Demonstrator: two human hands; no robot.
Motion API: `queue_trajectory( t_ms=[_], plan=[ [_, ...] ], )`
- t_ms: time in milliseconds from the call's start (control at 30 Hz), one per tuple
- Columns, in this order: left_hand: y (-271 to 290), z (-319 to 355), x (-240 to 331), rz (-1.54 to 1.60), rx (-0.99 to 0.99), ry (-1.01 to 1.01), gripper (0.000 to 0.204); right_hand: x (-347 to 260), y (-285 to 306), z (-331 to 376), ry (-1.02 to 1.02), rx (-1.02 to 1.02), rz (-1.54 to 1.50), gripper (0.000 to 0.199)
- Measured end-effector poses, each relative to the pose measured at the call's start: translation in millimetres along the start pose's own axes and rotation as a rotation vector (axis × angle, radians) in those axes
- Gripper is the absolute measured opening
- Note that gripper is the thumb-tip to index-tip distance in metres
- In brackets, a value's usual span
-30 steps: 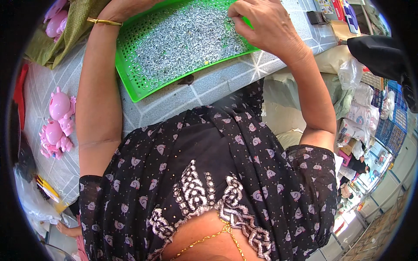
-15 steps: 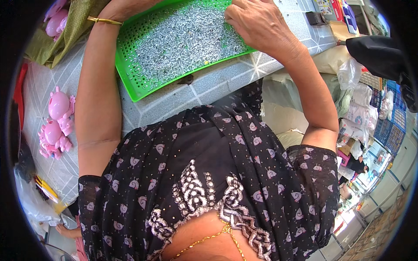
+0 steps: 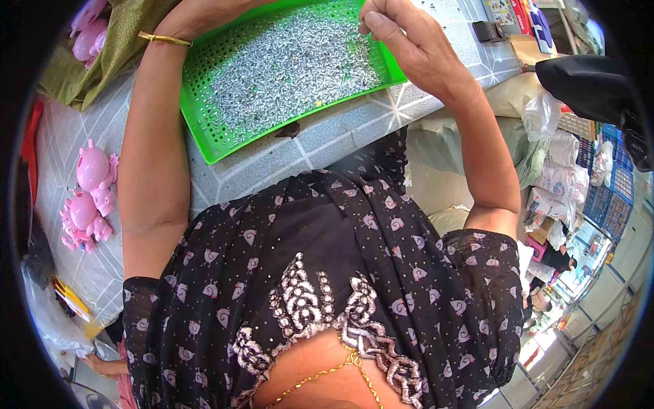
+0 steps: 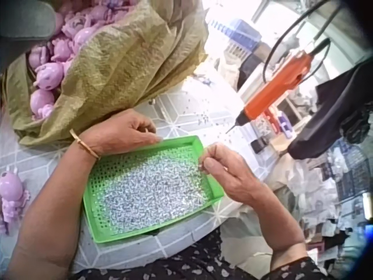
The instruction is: Sorting through a large batch of small silver metal parts on a green tray at a workstation.
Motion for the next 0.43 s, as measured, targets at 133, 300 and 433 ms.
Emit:
queue_trajectory(
  t_ms=[133, 300, 433],
  plan=[
    [0, 2, 2, -0.005, -0.013, 0.023, 0.038, 2, 0, -1, 0.04, -0.01, -0.061, 0.022],
    [0, 0, 5, -0.024, -0.013, -0.001, 0.039, 35, 21, 1, -0.066, 0.272, 0.358, 0.02],
    [0, 1, 4, -0.018, -0.001, 0.033, 0.039, 94, 20, -10, -0.057, 0.32, 0.969, 0.025]
  ],
)
Point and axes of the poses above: each hand's wrist, its own z-axis away from the middle knuckle, its own y-axis out of the back of the hand, x = y × z, the point moved 4 cm from there along -z, towards the middle knuckle, and after that the axes turned 15 degrees about z, right-handed, at the moved point
